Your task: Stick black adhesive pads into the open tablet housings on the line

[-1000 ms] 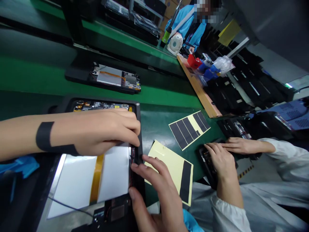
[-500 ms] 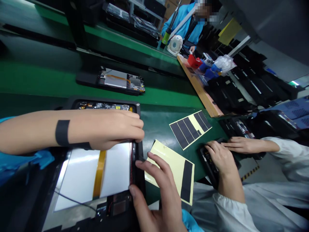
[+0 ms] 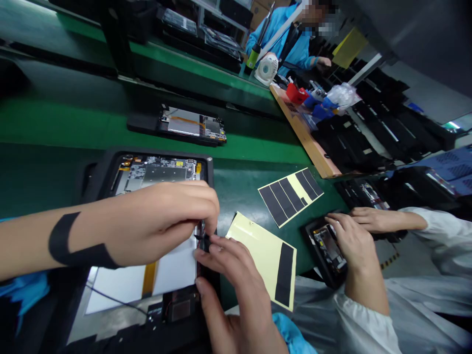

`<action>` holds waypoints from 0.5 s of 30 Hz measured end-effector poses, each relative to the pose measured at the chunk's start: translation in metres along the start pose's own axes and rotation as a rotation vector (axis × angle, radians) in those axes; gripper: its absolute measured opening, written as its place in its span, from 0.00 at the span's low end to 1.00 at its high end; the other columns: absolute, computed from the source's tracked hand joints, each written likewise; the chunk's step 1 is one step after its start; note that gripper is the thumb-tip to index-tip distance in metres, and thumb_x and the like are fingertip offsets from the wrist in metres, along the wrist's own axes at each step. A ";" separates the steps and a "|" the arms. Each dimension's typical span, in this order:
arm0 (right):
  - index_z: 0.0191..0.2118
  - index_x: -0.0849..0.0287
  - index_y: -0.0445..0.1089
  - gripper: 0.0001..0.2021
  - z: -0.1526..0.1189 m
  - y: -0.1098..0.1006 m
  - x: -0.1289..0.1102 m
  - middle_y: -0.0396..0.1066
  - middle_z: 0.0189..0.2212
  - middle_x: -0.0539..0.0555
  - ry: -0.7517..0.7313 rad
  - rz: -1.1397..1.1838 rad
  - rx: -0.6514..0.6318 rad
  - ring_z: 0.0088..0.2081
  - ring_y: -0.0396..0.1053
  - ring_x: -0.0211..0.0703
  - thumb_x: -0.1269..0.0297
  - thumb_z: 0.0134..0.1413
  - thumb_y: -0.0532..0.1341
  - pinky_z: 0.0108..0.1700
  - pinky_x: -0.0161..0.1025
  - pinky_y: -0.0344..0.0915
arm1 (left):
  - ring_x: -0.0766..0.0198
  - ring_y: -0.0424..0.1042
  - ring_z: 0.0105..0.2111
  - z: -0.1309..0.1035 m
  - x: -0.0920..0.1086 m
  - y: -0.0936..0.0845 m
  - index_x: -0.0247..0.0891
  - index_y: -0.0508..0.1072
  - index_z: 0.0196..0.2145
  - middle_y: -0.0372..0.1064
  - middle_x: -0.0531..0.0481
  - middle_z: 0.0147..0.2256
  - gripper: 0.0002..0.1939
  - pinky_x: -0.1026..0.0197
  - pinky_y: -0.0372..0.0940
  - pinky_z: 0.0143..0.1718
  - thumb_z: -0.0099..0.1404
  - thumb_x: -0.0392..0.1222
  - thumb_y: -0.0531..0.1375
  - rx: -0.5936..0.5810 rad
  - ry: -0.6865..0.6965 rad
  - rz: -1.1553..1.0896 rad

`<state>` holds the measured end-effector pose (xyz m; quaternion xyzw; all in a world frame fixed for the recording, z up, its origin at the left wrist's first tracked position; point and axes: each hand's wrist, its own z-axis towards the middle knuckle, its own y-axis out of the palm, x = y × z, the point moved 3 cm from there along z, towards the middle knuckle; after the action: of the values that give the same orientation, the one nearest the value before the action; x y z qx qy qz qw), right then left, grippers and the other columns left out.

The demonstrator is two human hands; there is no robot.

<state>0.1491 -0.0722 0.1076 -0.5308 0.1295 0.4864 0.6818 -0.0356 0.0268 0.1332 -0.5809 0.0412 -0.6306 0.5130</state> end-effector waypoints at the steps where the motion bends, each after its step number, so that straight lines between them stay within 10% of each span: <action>1: 0.68 0.49 0.61 0.32 -0.002 0.001 0.001 0.77 0.56 0.58 -0.002 0.004 -0.005 0.58 0.77 0.54 0.77 0.61 0.62 0.64 0.55 0.75 | 0.61 0.74 0.39 -0.002 0.002 0.002 0.43 0.73 0.42 0.76 0.49 0.41 0.17 0.61 0.68 0.41 0.69 0.26 0.48 -0.007 -0.021 -0.045; 15: 0.62 0.52 0.66 0.26 -0.018 0.008 0.005 0.83 0.45 0.55 -0.091 0.016 0.171 0.52 0.80 0.50 0.78 0.61 0.63 0.61 0.53 0.74 | 0.58 0.70 0.36 0.009 -0.021 0.001 0.43 0.74 0.34 0.72 0.47 0.34 0.16 0.58 0.66 0.39 0.68 0.28 0.50 -0.116 0.203 0.086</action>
<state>0.1514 -0.0852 0.0924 -0.4469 0.1437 0.5025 0.7261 -0.0320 0.0459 0.1210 -0.5405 0.1545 -0.6600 0.4983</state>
